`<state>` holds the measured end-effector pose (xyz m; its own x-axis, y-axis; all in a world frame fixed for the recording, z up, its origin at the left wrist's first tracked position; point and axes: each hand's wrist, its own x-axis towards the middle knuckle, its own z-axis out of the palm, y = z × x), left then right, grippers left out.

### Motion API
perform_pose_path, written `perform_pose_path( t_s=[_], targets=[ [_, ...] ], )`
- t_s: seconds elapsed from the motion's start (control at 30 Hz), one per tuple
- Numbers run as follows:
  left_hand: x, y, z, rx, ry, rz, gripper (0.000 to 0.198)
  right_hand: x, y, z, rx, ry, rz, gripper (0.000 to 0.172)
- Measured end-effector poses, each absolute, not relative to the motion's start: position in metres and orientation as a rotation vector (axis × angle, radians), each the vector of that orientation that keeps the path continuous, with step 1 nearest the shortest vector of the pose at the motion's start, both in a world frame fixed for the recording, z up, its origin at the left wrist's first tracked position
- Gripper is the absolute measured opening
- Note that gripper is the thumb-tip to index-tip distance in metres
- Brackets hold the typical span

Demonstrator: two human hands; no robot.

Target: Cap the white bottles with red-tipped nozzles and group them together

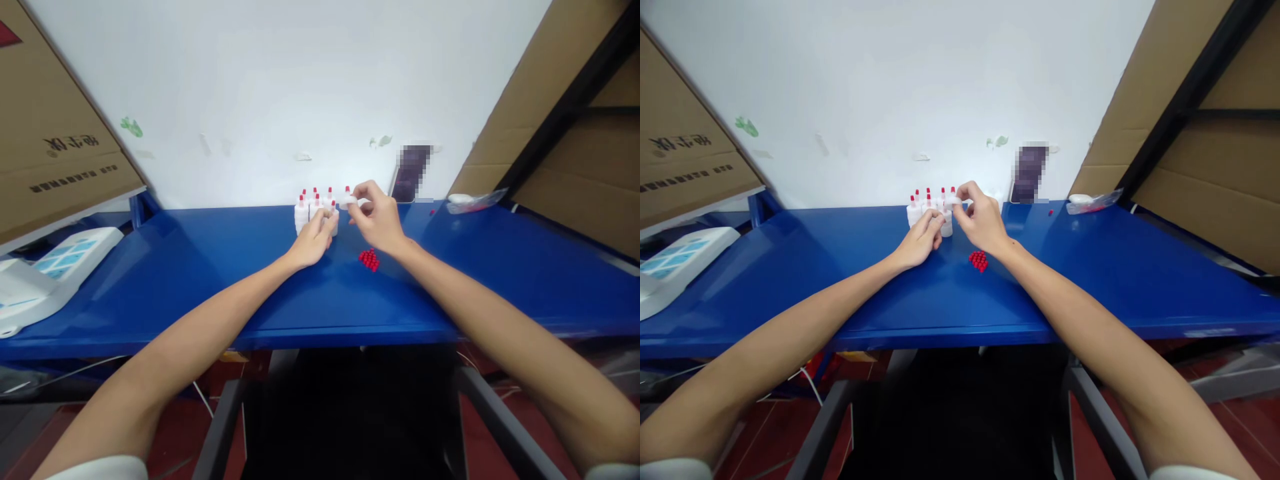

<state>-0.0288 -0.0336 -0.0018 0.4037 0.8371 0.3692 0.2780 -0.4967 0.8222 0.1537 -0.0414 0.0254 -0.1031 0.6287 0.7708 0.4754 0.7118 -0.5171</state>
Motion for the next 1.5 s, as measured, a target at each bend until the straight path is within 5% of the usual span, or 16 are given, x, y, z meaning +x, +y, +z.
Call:
perform_pose_path(
  t_s=[0.17,1.5],
  targets=[
    [-0.0288,-0.0317,-0.0048,2.094,0.955,0.975,0.016,0.1585,-0.0352,0.0219,-0.972,-1.748,0.15,0.015],
    [-0.0328,-0.0295,-0.0052,2.388,0.763,0.808,0.03,0.1605,-0.0309,0.0185,-1.102,-1.888,0.117,0.025]
  ],
)
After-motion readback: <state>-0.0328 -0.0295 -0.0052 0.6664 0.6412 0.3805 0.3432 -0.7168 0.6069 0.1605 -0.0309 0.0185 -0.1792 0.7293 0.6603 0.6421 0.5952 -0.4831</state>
